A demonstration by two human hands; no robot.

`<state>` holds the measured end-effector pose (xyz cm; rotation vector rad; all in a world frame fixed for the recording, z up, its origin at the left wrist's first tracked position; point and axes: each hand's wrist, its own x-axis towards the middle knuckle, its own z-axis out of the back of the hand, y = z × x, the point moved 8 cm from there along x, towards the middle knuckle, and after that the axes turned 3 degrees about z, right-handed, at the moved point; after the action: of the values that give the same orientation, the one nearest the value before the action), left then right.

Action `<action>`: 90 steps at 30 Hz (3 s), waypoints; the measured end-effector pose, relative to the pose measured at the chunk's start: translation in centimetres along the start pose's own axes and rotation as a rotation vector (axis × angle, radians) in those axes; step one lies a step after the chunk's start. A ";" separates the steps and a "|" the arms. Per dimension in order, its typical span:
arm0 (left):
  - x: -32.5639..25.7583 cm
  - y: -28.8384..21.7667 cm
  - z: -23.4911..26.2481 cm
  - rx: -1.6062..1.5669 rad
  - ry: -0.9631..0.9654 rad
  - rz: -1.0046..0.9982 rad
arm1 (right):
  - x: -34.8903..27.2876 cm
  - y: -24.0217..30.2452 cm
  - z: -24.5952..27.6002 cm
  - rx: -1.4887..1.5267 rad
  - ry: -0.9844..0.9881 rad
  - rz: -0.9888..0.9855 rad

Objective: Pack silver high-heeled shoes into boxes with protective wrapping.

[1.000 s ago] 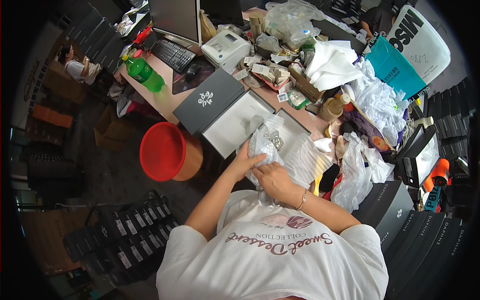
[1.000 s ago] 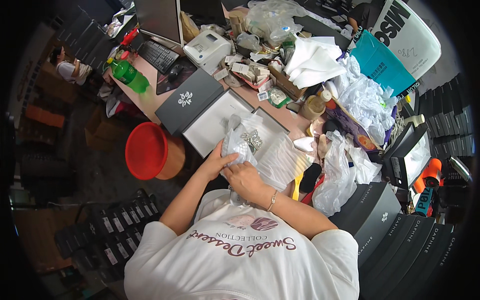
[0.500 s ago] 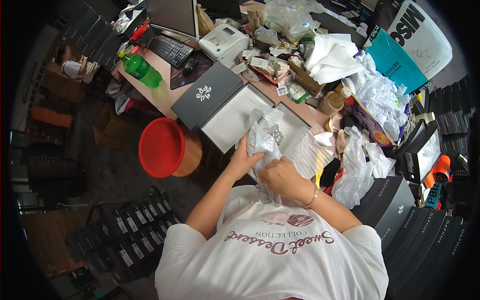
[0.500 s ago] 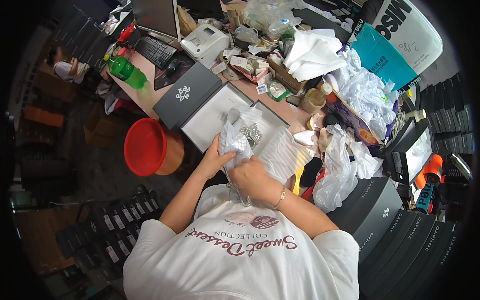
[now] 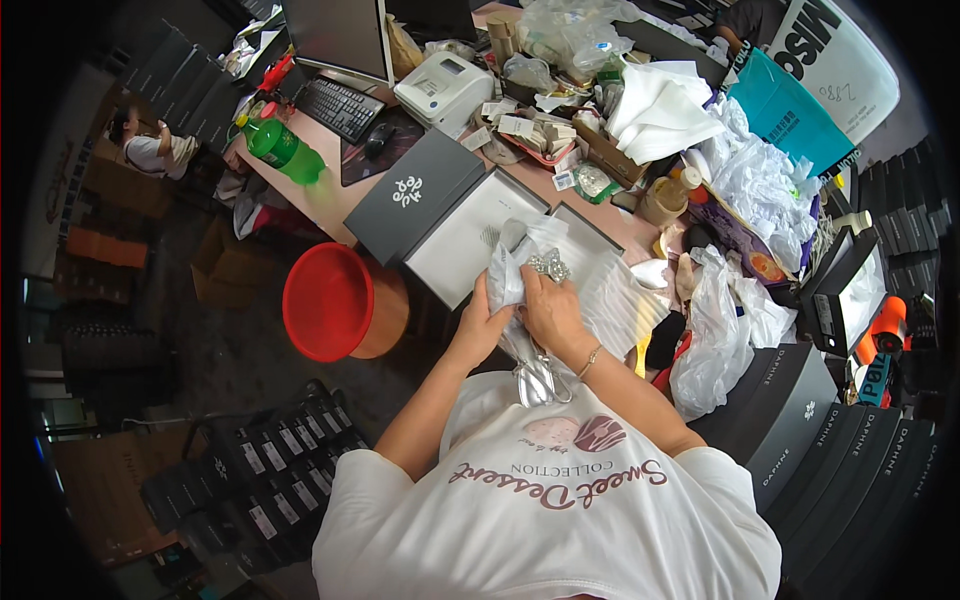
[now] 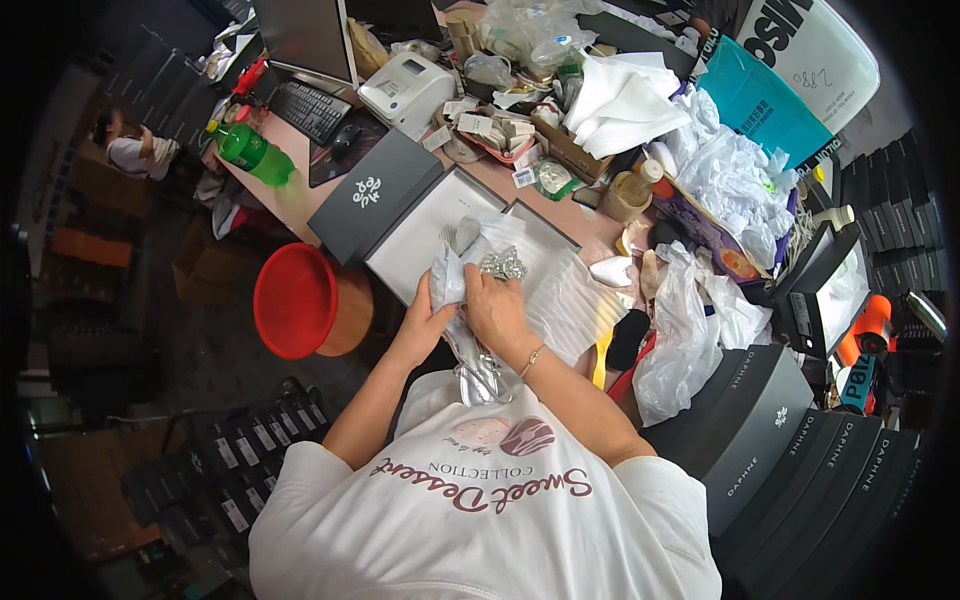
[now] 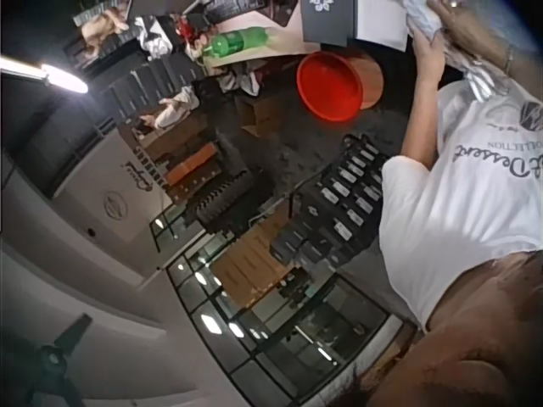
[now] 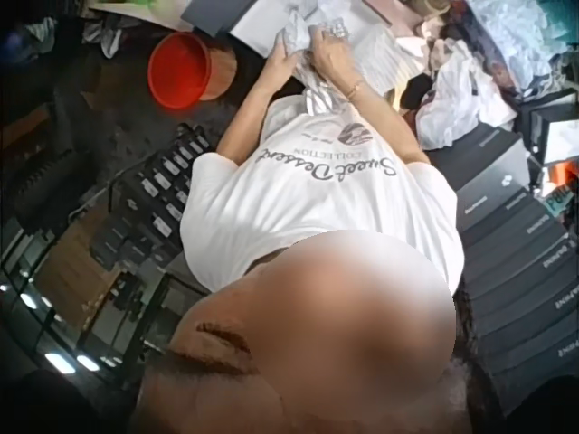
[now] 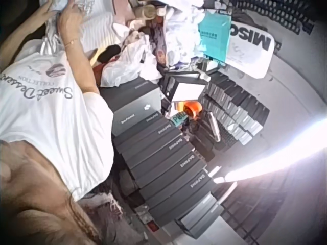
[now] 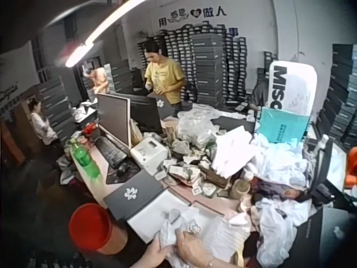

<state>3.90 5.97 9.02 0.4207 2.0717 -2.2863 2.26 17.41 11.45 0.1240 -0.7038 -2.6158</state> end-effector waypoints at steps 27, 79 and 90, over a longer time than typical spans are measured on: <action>-0.7 -2.9 -0.9 0.302 -0.318 -0.095 | -1.4 -0.3 3.7 0.543 -0.057 0.034; 5.3 -3.6 5.4 0.780 0.158 0.078 | -7.7 -17.7 9.3 0.009 -0.081 -0.249; 0.4 9.9 11.1 0.300 -0.327 0.262 | -10.6 -22.1 3.5 0.547 -0.239 -0.464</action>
<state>3.49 -5.98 0.22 0.2802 1.4415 -2.3215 2.79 40.69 3.24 0.1496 -1.6366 -2.8095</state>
